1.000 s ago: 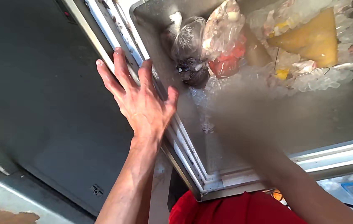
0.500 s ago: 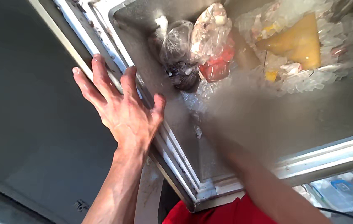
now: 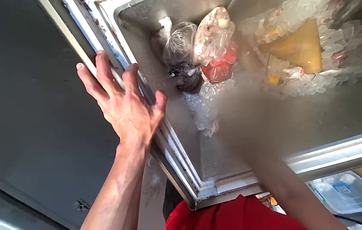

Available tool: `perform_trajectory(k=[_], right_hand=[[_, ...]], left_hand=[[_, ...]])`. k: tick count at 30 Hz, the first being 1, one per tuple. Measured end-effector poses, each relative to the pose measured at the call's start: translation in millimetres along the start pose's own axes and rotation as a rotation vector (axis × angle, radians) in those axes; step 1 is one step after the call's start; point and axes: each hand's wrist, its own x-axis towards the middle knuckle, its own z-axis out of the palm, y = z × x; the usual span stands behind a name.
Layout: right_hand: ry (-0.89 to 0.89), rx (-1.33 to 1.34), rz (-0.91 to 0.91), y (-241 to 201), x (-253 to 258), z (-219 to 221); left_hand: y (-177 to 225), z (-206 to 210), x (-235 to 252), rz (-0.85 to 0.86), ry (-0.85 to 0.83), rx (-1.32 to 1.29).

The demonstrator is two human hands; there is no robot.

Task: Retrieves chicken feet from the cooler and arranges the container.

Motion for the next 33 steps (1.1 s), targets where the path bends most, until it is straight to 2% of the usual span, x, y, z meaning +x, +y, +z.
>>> perform_trajectory(k=[2, 4, 7, 11, 12, 14, 16, 18, 20, 22, 24, 26, 29, 33], right_hand=[[0.112, 0.167, 0.115, 11, -4, -19], [0.113, 0.252, 0.231, 22, -2, -30], [0.041, 0.027, 0.228, 52, 22, -26], [0.101, -0.263, 0.181, 54, 23, -1], [0.134, -0.265, 0.158, 56, 23, 6], [0.115, -0.302, 0.149, 51, 24, 10], [-0.075, -0.402, 0.221, 36, 14, 3], [0.076, -0.464, 0.145, 48, 23, 24], [0.12, -0.471, 0.135, 53, 33, 42], [0.13, -0.49, 0.139, 47, 42, 42], [0.123, -0.505, 0.141, 49, 40, 39], [0.12, -0.493, 0.132, 56, 43, 22], [0.08, -0.461, 0.12, 70, 47, 2], [-0.07, -0.406, 0.064, 74, 43, -14]], left_hand=[[0, 1, -1, 0.002, 0.009, 0.0], [-1, 1, -1, -0.01, 0.006, 0.011], [-2, 4, 4, -0.004, 0.015, 0.03], [3, 2, 2, -0.012, 0.066, 0.107], [11, 1, -1, 0.001, 0.093, 0.102], [43, 13, -17, 0.062, 0.091, -0.071], [84, 57, -46, 0.042, -0.086, -0.299], [112, 128, -66, -0.122, -0.371, -0.374], [119, 201, -85, -0.29, -0.647, -0.305], [114, 254, -93, -0.3, -0.779, -0.195], [101, 286, -99, -0.183, -0.825, -0.121], [93, 306, -92, -0.085, -0.856, -0.025], [96, 313, -87, -0.142, -0.932, 0.08], [102, 298, -73, -0.194, -1.003, 0.121]])
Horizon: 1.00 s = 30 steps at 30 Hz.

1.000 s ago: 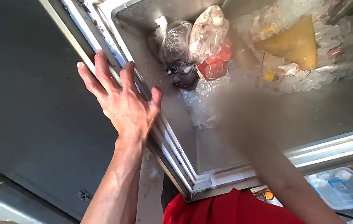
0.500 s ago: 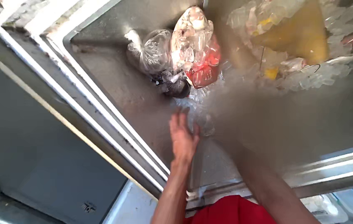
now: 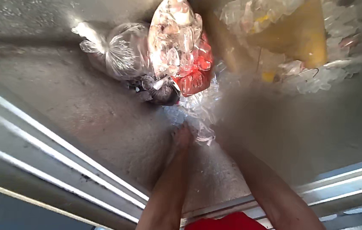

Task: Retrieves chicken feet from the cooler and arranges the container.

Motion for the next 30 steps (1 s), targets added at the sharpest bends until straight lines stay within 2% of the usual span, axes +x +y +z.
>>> perform_trajectory(k=[3, 6, 10, 12, 17, 20, 23, 26, 28, 30], right_hand=[[-0.108, 0.142, -0.145, 11, -11, -32], [-0.156, 0.332, -0.157, 24, -22, -61], [-0.359, 0.242, -0.1, 17, -45, -99], [-0.411, 0.216, -0.058, 11, -53, -107], [-0.313, 0.312, 0.008, 23, -44, -94], [-0.268, 0.411, 0.104, 18, -50, -106], [-0.122, 0.556, 0.036, 25, -49, -108], [0.021, 0.623, 0.004, 18, -49, -105], [0.103, 0.625, -0.033, 8, -46, -105], [0.132, 0.654, -0.013, 5, -40, -97]], left_hand=[[-3, -17, -10, 0.02, 0.066, 0.015], [-2, -18, -7, 0.056, 0.134, -0.041], [8, -3, 19, 0.25, 0.3, -0.013], [14, 0, 30, 0.266, 0.357, 0.08], [-3, 12, 28, 0.225, 0.228, 0.141], [-12, 11, 14, 0.203, 0.176, 0.147], [-1, -3, 5, 0.099, 0.137, -0.111], [7, -6, 9, 0.198, 0.279, -0.308], [19, -11, 18, 0.313, 0.313, -0.265], [39, -18, 22, 0.38, 0.278, -0.153]])
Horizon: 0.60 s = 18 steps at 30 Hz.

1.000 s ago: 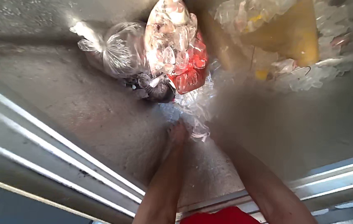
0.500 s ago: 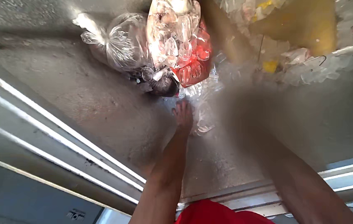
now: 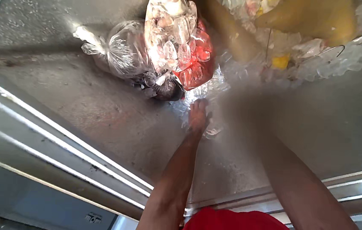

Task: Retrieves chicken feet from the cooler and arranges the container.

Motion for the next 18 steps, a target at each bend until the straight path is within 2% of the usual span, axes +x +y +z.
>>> perform_trajectory(k=[2, 5, 7, 9, 10, 12, 13, 16, 18], right_hand=[[-0.001, 0.051, 0.09, 4, -2, 3], [-0.017, 0.079, 0.186, 3, -14, -4], [-0.045, 0.064, 0.223, 2, -24, -12], [-0.1, 0.009, 0.247, 5, -25, -21], [-0.136, -0.026, 0.217, 15, -18, -21], [-0.193, -0.158, 0.037, 58, 13, -6], [-0.235, -0.226, -0.036, 64, 21, -3], [-0.404, -0.339, 0.046, 6, -9, -18], [-0.411, -0.342, 0.025, 1, -16, -19]], left_hand=[[13, 8, 13, 0.049, -0.064, 0.137], [21, 21, 22, 0.003, -0.15, 0.29], [22, 18, 17, -0.032, -0.194, 0.21], [12, 11, 12, -0.054, -0.151, 0.039], [5, 5, 11, -0.089, -0.123, -0.046], [-7, -12, 8, -0.198, -0.04, -0.165], [-11, -22, 5, -0.236, 0.01, -0.184], [-25, -36, -8, -0.24, 0.113, -0.114], [-32, -24, -17, -0.183, 0.046, 0.048]])
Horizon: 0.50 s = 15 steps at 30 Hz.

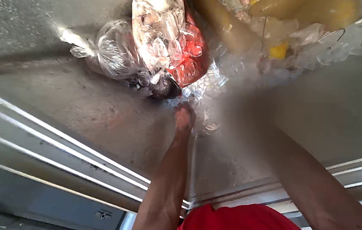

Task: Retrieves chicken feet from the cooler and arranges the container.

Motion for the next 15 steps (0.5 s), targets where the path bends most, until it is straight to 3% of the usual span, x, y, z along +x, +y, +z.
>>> perform_trajectory(k=[3, 5, 11, 15], right_hand=[[0.033, 0.024, -0.015, 6, 6, 7], [0.039, 0.023, -0.017, 8, 11, 7], [-0.009, 0.076, 0.044, 9, 12, 4], [0.01, 0.076, 0.077, 19, 22, 9]], left_hand=[[18, 17, -9, -0.012, -0.274, 0.228], [33, 31, -19, -0.031, -0.359, 0.277], [70, 67, -26, -0.364, -0.197, 0.161], [65, 86, -5, -0.358, -0.147, 0.106]])
